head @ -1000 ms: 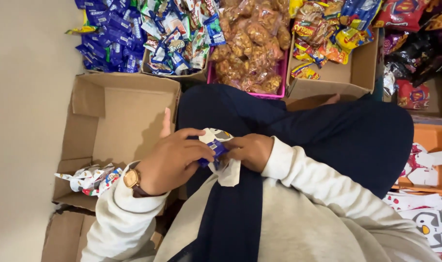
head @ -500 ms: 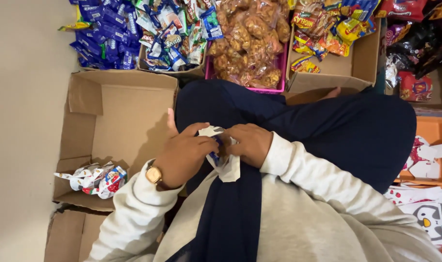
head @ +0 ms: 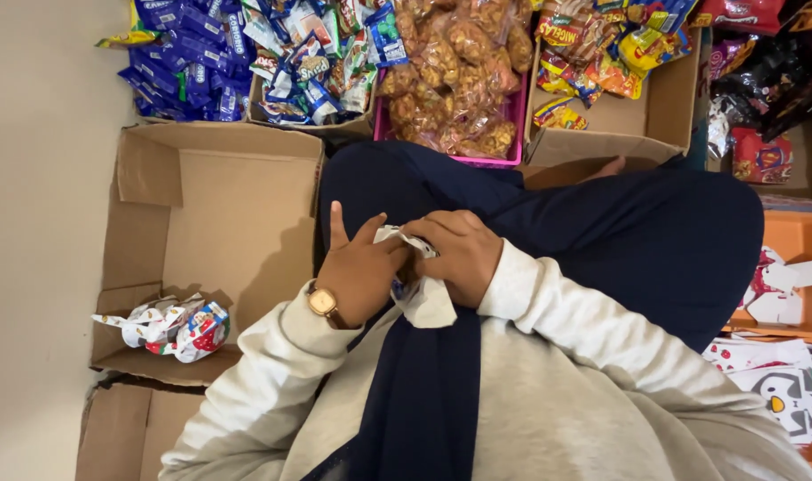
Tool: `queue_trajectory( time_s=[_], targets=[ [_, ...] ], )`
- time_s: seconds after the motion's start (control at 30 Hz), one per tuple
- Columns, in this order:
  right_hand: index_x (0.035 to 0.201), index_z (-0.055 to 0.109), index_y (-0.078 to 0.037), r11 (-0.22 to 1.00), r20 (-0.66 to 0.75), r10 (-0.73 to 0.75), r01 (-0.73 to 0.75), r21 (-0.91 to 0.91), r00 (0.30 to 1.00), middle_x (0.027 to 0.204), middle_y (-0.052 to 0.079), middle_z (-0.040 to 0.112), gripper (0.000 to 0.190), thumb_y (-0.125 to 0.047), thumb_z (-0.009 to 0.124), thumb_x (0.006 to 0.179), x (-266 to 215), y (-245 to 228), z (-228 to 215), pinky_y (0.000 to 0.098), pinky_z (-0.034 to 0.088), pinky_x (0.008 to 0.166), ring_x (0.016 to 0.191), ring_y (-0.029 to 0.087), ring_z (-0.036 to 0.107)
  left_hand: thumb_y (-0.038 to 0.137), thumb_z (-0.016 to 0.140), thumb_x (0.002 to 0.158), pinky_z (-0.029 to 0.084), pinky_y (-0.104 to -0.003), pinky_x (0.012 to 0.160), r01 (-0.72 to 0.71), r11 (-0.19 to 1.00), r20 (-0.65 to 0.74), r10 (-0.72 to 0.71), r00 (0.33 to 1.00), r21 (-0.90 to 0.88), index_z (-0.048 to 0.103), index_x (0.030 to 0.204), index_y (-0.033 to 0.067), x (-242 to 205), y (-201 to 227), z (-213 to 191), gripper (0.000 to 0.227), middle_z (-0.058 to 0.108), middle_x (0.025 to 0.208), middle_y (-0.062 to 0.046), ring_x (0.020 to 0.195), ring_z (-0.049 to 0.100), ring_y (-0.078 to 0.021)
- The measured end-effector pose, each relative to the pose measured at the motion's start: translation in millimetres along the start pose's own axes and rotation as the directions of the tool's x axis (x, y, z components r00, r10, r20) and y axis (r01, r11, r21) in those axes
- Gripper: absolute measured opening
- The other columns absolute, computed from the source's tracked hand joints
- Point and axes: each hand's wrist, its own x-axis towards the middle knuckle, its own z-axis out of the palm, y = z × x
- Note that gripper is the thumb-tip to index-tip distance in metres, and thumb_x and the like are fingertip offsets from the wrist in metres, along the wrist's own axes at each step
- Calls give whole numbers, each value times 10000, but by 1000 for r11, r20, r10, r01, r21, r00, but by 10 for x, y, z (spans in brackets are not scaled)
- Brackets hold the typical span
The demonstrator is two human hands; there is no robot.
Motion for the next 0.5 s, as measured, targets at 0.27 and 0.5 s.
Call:
queue_trajectory(
  time_s=[0.27,0.5],
  targets=[
    [971,725,-200,994,22,60,-61,86,998,1294,83,655,94,-182,679,891,30,-46,-113,452,425,928,1240,360,564,-98,569,734,483,-484,1089,-98,735,-251,-102,963,-671,735,1193,153,-94,-336,-821,549,716,1172,-54,1225,645,-314],
    [906,721,-231,999,-38,5,-3,41,999,1169,11,684,145,-169,598,952,-55,34,20,417,430,927,1184,283,601,486,441,1075,585,-473,800,502,368,354,-400,845,-783,620,1377,169,-295,-689,786,473,764,1103,-157,929,744,-312]
  ],
)
